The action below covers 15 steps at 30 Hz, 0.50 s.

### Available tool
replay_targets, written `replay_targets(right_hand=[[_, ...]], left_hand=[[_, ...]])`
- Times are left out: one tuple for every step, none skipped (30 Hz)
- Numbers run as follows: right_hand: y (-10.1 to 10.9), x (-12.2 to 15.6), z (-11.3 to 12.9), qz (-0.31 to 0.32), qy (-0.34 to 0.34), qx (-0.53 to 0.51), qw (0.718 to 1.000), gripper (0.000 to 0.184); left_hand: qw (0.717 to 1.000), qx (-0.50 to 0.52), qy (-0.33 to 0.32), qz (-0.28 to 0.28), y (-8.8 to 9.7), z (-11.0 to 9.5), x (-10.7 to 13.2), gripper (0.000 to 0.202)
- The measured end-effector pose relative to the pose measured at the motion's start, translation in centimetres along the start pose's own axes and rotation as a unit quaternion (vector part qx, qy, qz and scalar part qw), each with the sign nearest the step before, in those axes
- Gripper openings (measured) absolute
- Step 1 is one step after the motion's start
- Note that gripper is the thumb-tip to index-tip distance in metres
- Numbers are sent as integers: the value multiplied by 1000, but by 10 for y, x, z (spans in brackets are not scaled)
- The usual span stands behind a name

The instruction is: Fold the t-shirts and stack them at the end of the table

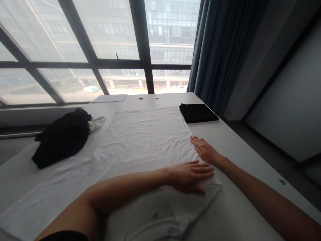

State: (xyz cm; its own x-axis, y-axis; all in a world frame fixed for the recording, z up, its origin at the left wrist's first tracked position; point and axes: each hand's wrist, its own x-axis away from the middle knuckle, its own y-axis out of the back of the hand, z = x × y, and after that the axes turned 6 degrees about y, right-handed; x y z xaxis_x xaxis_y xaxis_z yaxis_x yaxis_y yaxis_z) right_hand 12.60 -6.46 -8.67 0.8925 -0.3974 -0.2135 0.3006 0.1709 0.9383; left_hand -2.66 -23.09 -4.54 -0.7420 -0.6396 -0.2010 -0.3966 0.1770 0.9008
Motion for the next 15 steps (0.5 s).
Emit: replay_targets(right_hand=[[0, 0, 1, -2, 0, -2, 1000, 53], [1, 1, 1, -4, 1, -4, 1000, 53], [1, 1, 2, -6, 1, -5, 1000, 53], [1, 1, 2, -8, 1, -5, 1000, 53], [1, 1, 3, -9, 2, -6, 1000, 53], [1, 1, 3, -10, 3, -6, 1000, 53], [1, 0, 3, -10, 3, -6, 1000, 52], [1, 0, 3, -11, 3, -5, 1000, 52], [1, 0, 2, -11, 3, -5, 1000, 52], [1, 0, 2, -12, 2, -5, 1000, 52], [1, 0, 2, -12, 1, -5, 1000, 52], [1, 0, 2, -13, 0, -5, 1000, 52], [1, 0, 2, -15, 0, -6, 1000, 52], [0, 0, 2, -16, 0, -7, 1000, 52], [0, 0, 2, -17, 0, -8, 1000, 52]], left_hand=[[1000, 1, 3, 20, -3, -4, 0, 69], [999, 1, 11, 35, -5, -6, 1, 70], [999, 3, 20, 45, -7, -8, 1, 70], [998, 7, 26, 50, -8, -9, 1, 69], [998, 14, 26, 51, -8, -10, 2, 68], [998, 22, 21, 50, -8, -11, 2, 68], [998, 32, 10, 47, -8, -12, 2, 68], [998, 40, -2, 45, -7, -14, 2, 69], [998, 48, -11, 45, -6, -15, 2, 69], [997, 54, -17, 49, -6, -16, 2, 70], [997, 60, -18, 54, -6, -18, 2, 70], [996, 66, -15, 60, -5, -19, 2, 71], [995, 71, -12, 66, -5, -20, 2, 71], [994, 77, -10, 71, -6, -21, 2, 72], [994, 83, -9, 74, -6, -21, 2, 72]])
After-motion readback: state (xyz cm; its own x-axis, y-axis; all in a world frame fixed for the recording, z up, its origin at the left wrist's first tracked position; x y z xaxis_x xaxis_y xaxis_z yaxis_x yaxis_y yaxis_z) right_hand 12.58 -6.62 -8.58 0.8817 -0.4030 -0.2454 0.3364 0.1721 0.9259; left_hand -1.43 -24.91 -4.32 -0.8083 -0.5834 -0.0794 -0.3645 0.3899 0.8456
